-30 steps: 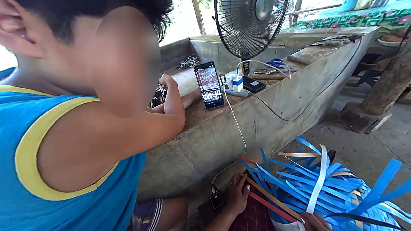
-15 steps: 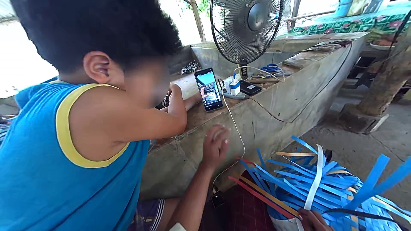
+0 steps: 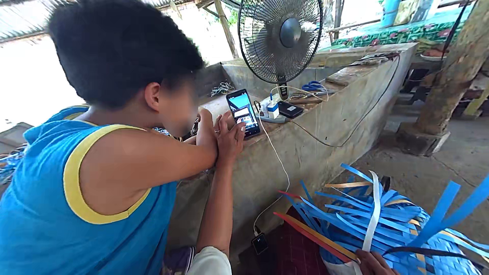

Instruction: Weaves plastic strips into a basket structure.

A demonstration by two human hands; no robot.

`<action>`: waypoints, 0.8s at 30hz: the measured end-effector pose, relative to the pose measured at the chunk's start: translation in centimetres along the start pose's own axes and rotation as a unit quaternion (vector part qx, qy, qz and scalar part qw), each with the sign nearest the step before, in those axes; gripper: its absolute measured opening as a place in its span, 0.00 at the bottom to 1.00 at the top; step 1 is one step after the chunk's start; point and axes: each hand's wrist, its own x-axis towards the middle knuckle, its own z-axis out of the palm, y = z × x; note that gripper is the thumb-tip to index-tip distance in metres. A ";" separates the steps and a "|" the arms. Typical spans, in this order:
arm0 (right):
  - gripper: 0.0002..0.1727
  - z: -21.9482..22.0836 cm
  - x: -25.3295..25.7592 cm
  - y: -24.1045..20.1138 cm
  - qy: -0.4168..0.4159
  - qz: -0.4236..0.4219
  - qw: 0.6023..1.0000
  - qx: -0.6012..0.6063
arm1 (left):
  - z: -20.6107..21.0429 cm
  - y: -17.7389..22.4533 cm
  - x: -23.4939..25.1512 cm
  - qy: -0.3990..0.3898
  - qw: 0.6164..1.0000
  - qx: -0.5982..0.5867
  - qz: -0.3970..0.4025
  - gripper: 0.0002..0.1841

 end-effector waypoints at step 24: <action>0.14 0.0 0.4 0.3 0.002 -0.007 1.000 0.009 | -0.7 1.7 0.1 -0.023 0.986 -0.051 -0.154 0.30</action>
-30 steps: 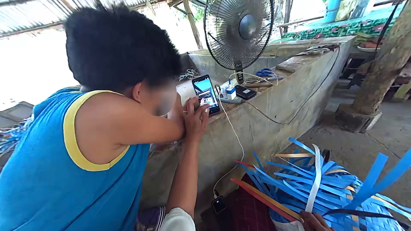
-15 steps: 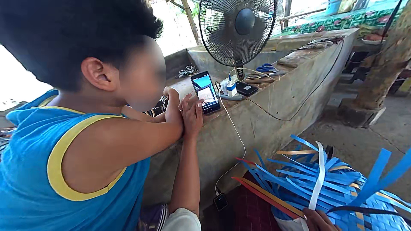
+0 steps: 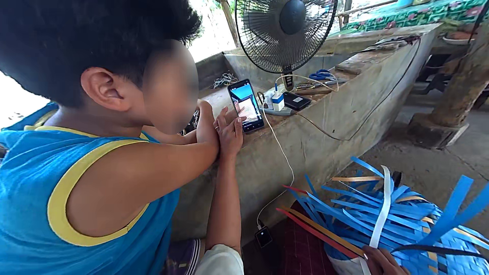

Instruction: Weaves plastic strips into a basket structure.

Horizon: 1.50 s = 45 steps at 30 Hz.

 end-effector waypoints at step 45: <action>0.14 0.1 0.0 0.4 -0.009 0.010 1.000 -0.009 | 0.3 -1.0 -0.5 0.017 0.998 0.018 0.057 0.28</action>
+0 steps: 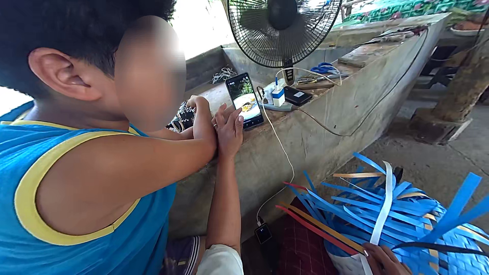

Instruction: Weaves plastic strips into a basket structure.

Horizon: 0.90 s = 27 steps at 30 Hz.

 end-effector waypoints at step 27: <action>0.18 -4.2 -1.1 -2.9 0.041 0.115 0.942 0.311 | 13.5 16.9 -29.8 -0.644 0.666 -0.371 -0.069 0.21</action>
